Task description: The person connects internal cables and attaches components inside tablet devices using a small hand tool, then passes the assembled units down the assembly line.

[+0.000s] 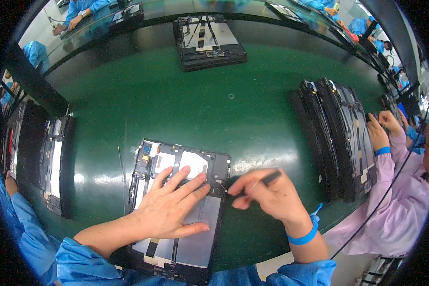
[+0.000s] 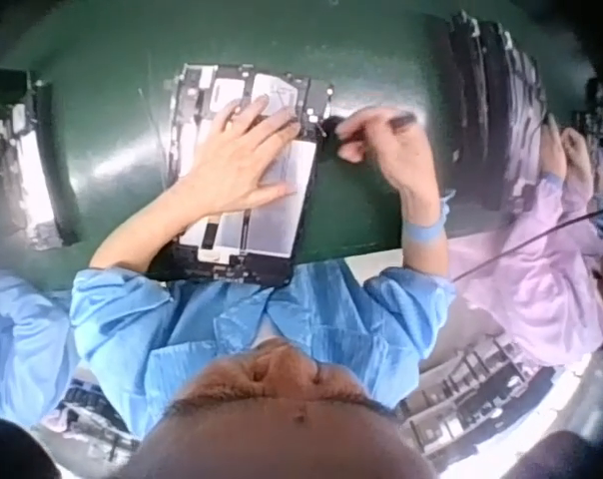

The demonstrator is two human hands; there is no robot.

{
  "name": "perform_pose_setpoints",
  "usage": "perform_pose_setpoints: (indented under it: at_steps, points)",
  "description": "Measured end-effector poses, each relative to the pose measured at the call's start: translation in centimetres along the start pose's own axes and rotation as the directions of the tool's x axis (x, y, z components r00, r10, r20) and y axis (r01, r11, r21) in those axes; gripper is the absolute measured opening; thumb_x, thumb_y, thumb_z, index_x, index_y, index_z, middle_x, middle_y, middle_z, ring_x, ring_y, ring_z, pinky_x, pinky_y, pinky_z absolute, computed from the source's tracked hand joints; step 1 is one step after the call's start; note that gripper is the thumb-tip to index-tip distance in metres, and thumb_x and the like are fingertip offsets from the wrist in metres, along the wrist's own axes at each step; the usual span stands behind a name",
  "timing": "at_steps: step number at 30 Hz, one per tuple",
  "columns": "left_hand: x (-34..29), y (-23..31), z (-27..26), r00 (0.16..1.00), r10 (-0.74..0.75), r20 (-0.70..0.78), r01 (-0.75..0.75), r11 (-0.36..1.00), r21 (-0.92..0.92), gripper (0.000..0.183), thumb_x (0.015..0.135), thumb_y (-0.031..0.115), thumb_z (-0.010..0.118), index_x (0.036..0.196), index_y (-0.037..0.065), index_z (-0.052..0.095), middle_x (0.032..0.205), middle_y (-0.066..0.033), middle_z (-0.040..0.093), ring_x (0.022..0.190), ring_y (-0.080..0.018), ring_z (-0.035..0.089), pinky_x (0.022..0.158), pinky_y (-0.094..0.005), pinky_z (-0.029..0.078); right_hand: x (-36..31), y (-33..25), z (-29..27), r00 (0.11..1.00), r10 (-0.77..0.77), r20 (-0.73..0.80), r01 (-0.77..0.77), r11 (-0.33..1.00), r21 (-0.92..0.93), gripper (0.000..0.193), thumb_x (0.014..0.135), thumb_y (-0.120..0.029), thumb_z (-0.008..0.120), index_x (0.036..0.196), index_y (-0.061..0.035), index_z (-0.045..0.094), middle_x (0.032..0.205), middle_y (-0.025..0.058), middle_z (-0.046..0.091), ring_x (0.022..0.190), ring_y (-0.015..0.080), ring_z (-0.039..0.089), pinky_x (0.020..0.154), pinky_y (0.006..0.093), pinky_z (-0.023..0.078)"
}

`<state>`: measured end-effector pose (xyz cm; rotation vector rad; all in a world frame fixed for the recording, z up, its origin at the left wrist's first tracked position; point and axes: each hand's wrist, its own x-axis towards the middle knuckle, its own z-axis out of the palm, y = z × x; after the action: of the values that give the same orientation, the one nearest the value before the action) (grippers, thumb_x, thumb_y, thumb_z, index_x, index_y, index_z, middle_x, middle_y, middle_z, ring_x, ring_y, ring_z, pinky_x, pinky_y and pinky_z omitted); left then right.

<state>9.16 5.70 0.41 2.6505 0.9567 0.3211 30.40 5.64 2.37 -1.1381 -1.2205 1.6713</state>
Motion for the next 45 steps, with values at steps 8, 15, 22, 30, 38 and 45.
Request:
perform_pose_setpoints:
  at_steps: [8,15,22,30,38,45]
  points:
    - [0.0,-0.1,0.0,0.999,0.025,-0.029,-0.026,0.999,-0.031,0.055,0.072,0.044,0.044,0.106,0.001,0.043,0.113,-0.0137,0.038,0.107,-0.0298,0.032,0.088,-0.0447,0.022,0.1,2.6,1.4,0.987,-0.091,-0.131,0.098,0.994,0.048,0.013,0.068,0.002,0.057,0.079,0.0043,0.050,0.073,0.0124,0.057,0.068,0.0159,0.057,0.060,0.0233,0.047]
    - [-0.2,-0.1,0.1,0.999,0.024,-0.036,-0.024,1.000,0.002,0.060,0.067,0.049,0.048,0.106,0.004,0.044,0.114,-0.0129,0.038,0.107,-0.0308,0.032,0.088,-0.0461,0.021,0.2,3.8,1.8,0.954,-0.298,-0.031,0.260,0.876,-0.406,0.011,0.071,0.003,0.053,0.074,0.0026,0.043,0.076,0.0184,0.056,0.068,0.0181,0.057,0.061,0.0259,0.047]
    - [-0.1,0.0,0.3,1.000,0.013,-0.025,-0.012,1.000,0.017,0.061,0.066,0.050,0.048,0.106,0.004,0.044,0.114,-0.0130,0.038,0.108,-0.0309,0.031,0.089,-0.0462,0.020,0.4,3.8,2.5,0.939,-0.319,-0.127,0.261,0.903,-0.341,0.007,0.065,-0.001,0.059,0.071,-0.0009,0.055,0.072,0.0070,0.059,0.064,0.0132,0.057,0.056,0.0217,0.044]
    - [0.1,0.3,0.2,1.000,-0.006,-0.013,0.007,0.999,0.042,0.062,0.065,0.050,0.049,0.106,0.003,0.045,0.113,-0.0139,0.039,0.108,-0.0312,0.031,0.090,-0.0463,0.018,0.5,2.7,3.8,0.834,-0.551,0.042,0.401,0.551,-0.732,0.007,0.065,-0.001,0.059,0.066,-0.0007,0.052,0.064,0.0068,0.056,0.053,0.0126,0.054,0.046,0.0245,0.041]
    - [0.4,0.6,0.3,1.000,-0.005,-0.020,0.006,1.000,0.027,0.061,0.065,0.049,0.050,0.105,0.003,0.046,0.113,-0.0144,0.039,0.108,-0.0315,0.031,0.090,-0.0462,0.018,0.5,3.7,3.6,0.894,-0.270,-0.357,0.191,0.952,-0.240,0.013,0.075,-0.009,0.053,0.074,0.0016,0.045,0.062,0.0061,0.052,0.055,0.0083,0.051,0.047,0.0188,0.041]
    - [-0.1,0.0,0.2,1.000,-0.009,-0.029,0.009,1.000,0.010,0.061,0.063,0.048,0.052,0.104,0.003,0.046,0.113,-0.0143,0.039,0.108,-0.0313,0.032,0.090,-0.0460,0.018,0.6,2.9,4.7,0.889,-0.374,-0.264,0.196,0.833,-0.518,0.011,0.071,-0.005,0.056,0.071,0.0008,0.047,0.060,0.0062,0.053,0.051,0.0087,0.051,0.045,0.0196,0.039]
